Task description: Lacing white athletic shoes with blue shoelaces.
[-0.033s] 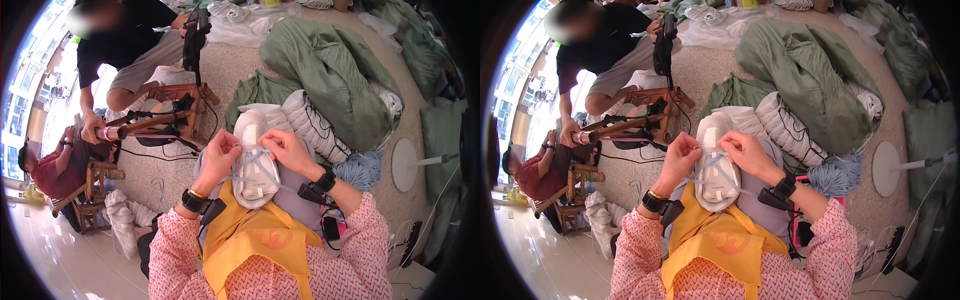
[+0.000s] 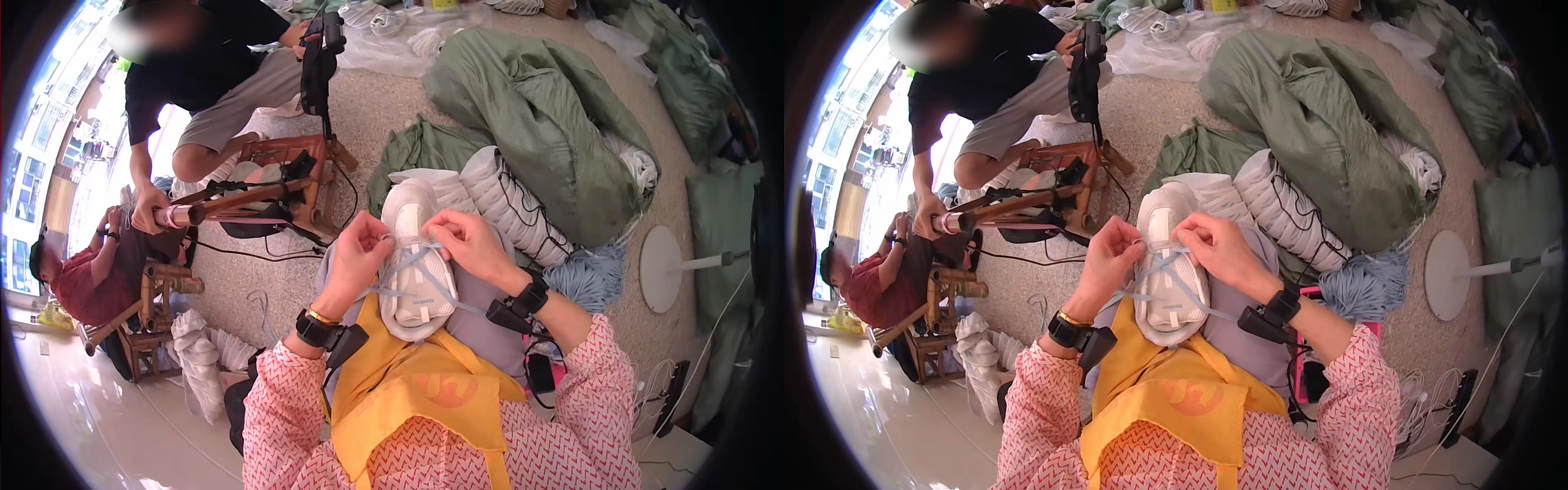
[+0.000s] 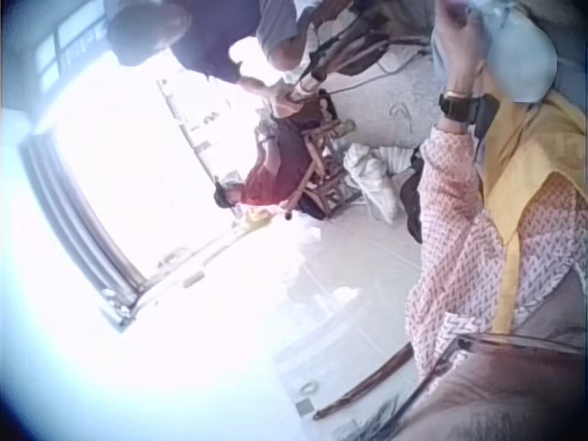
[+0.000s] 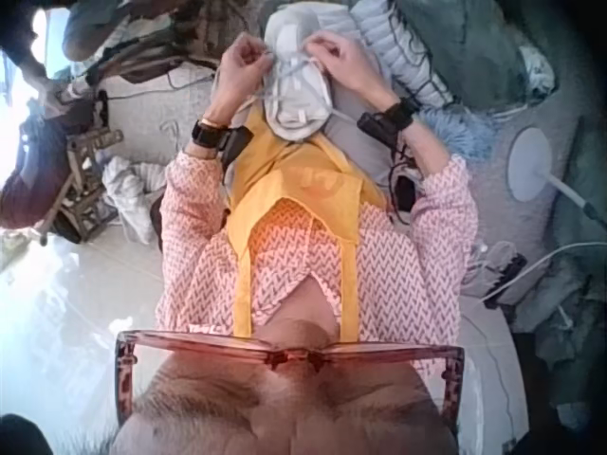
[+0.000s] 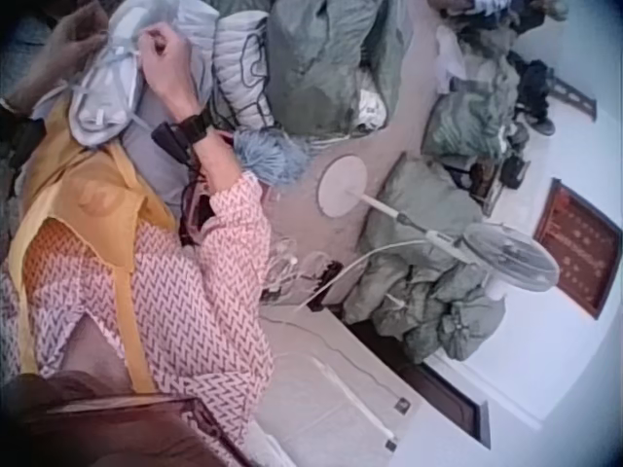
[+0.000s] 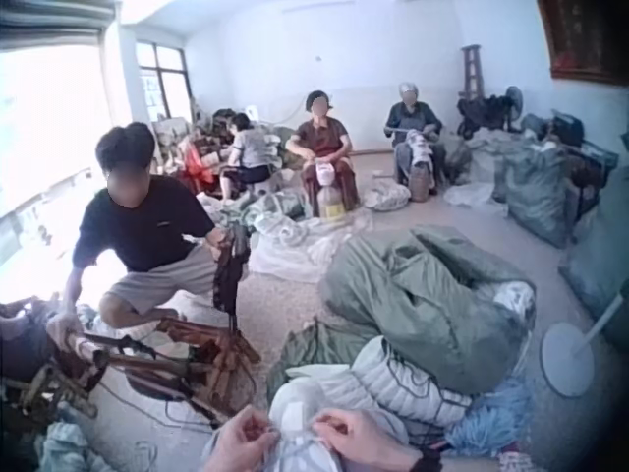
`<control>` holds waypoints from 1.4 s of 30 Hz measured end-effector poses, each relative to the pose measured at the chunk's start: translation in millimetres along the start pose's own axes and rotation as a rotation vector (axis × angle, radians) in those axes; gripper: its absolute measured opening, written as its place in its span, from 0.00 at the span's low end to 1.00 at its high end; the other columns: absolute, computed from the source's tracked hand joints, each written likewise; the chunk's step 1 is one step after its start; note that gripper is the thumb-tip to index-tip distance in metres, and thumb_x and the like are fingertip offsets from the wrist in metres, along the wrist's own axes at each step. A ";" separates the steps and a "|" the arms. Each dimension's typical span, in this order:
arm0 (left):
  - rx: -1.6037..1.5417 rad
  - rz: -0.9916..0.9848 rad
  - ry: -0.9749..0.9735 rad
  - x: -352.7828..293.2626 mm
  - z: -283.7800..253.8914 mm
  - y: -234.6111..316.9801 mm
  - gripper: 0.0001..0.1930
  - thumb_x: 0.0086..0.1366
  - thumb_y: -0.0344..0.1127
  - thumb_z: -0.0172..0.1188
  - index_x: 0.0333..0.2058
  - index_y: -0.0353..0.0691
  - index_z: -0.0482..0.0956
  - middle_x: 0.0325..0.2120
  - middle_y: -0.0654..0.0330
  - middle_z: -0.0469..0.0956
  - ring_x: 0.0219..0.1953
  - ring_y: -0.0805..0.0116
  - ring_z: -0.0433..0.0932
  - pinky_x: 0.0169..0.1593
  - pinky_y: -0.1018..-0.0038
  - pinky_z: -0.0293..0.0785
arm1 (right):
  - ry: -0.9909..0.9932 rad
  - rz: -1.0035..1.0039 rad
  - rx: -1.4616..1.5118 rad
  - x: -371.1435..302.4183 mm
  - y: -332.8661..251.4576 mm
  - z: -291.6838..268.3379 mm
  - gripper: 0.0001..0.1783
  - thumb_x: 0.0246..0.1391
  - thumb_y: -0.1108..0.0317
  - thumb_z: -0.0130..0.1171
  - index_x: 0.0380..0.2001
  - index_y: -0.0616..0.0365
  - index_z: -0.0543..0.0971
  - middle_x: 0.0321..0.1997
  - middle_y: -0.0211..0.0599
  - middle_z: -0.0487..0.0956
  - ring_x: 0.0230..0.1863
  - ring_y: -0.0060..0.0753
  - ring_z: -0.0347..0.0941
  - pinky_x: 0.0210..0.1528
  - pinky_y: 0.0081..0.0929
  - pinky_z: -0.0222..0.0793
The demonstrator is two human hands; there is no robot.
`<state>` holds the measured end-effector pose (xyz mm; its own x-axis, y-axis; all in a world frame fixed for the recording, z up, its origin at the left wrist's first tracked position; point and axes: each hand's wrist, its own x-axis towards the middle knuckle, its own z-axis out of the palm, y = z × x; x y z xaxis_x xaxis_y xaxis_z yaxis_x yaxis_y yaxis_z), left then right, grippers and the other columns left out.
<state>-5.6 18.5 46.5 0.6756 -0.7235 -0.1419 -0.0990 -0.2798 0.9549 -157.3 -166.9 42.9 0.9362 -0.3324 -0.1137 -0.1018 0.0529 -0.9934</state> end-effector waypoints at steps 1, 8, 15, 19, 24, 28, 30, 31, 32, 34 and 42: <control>-0.093 -0.047 -0.044 0.1 -2.2 0.8 0.11 0.62 0.22 0.66 0.39 0.36 0.73 0.30 0.67 0.76 0.31 0.83 0.74 0.36 0.83 0.72 | -0.004 -0.003 -0.003 0.3 1.3 -1.5 0.07 0.69 0.71 0.58 0.42 0.64 0.81 0.28 0.22 0.79 0.26 0.11 0.70 0.30 0.16 0.67; 0.069 0.038 -0.111 -12.9 -13.0 5.4 0.07 0.68 0.21 0.61 0.41 0.38 0.75 0.33 0.71 0.76 0.35 0.84 0.74 0.39 0.84 0.72 | -0.035 -0.142 -0.355 -8.7 -10.9 -12.6 0.07 0.59 0.72 0.65 0.41 0.62 0.82 0.25 0.24 0.77 0.24 0.13 0.69 0.28 0.20 0.66; 0.378 0.158 -0.082 -17.3 -5.0 24.1 0.06 0.63 0.20 0.62 0.35 0.35 0.75 0.27 0.64 0.75 0.28 0.77 0.75 0.33 0.77 0.72 | 0.046 -0.247 -0.445 -5.4 -9.5 -8.7 0.07 0.55 0.72 0.66 0.37 0.63 0.82 0.21 0.34 0.77 0.21 0.24 0.72 0.25 0.27 0.67; 0.528 0.340 0.039 -14.3 -1.4 18.8 0.07 0.61 0.19 0.63 0.35 0.34 0.75 0.26 0.58 0.74 0.27 0.69 0.76 0.31 0.72 0.71 | 0.018 -0.241 -0.448 -4.3 -14.8 -8.4 0.06 0.57 0.72 0.65 0.36 0.64 0.82 0.23 0.37 0.79 0.21 0.27 0.73 0.27 0.28 0.69; 0.483 0.291 -0.024 -11.0 -4.1 16.8 0.05 0.65 0.21 0.63 0.36 0.34 0.75 0.29 0.61 0.74 0.30 0.72 0.76 0.33 0.74 0.72 | -0.012 -0.178 -0.375 -6.9 -15.9 -12.3 0.05 0.59 0.73 0.65 0.36 0.64 0.82 0.23 0.32 0.79 0.23 0.22 0.72 0.28 0.26 0.69; 0.004 -0.084 -0.319 -6.3 -20.4 17.4 0.05 0.70 0.26 0.63 0.37 0.37 0.75 0.38 0.67 0.74 0.39 0.78 0.73 0.43 0.78 0.71 | -0.081 -0.161 -0.277 -4.8 -11.6 -18.2 0.06 0.59 0.72 0.65 0.35 0.65 0.83 0.28 0.36 0.82 0.26 0.22 0.75 0.29 0.26 0.69; -0.014 -0.087 -0.367 -6.3 -20.4 23.5 0.05 0.72 0.29 0.63 0.37 0.38 0.75 0.40 0.69 0.73 0.42 0.79 0.71 0.46 0.78 0.69 | -0.110 -0.138 -0.252 -2.9 -15.1 -16.9 0.06 0.59 0.72 0.65 0.35 0.65 0.83 0.30 0.33 0.83 0.27 0.20 0.74 0.29 0.25 0.68; -0.032 -0.089 -0.415 -6.3 -20.0 25.5 0.06 0.73 0.31 0.62 0.37 0.39 0.74 0.42 0.70 0.71 0.44 0.80 0.68 0.49 0.79 0.67 | -0.143 -0.012 -0.177 -3.6 -19.6 -16.4 0.05 0.60 0.72 0.64 0.36 0.64 0.84 0.32 0.32 0.84 0.29 0.19 0.75 0.30 0.24 0.69; -0.031 -0.089 -0.413 -5.7 -19.5 23.0 0.06 0.73 0.31 0.62 0.37 0.39 0.74 0.42 0.70 0.71 0.44 0.80 0.68 0.49 0.79 0.67 | -0.177 0.112 -0.102 -3.3 -24.9 -14.7 0.05 0.61 0.72 0.64 0.37 0.63 0.84 0.35 0.31 0.86 0.31 0.18 0.76 0.31 0.24 0.70; -0.003 0.014 -0.367 -4.0 -19.0 15.1 0.05 0.73 0.33 0.62 0.38 0.40 0.77 0.29 0.74 0.70 0.31 0.85 0.66 0.34 0.83 0.63 | -0.192 0.090 0.005 -0.1 -26.7 -11.0 0.05 0.62 0.73 0.63 0.39 0.63 0.84 0.36 0.31 0.86 0.33 0.17 0.78 0.34 0.23 0.72; -0.087 -0.081 -0.399 0.9 -18.2 17.7 0.07 0.75 0.36 0.59 0.36 0.42 0.76 0.29 0.75 0.72 0.29 0.86 0.65 0.29 0.83 0.60 | -0.178 -0.118 0.044 7.5 -7.9 -23.5 0.07 0.63 0.80 0.58 0.42 0.63 0.82 0.39 0.30 0.87 0.45 0.20 0.83 0.50 0.22 0.76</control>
<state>6.5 24.4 67.9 0.3411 -0.8938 -0.2912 0.0167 -0.3039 0.9526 -157.4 -191.9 49.5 0.9859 -0.1672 0.0120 0.0234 0.0661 -0.9975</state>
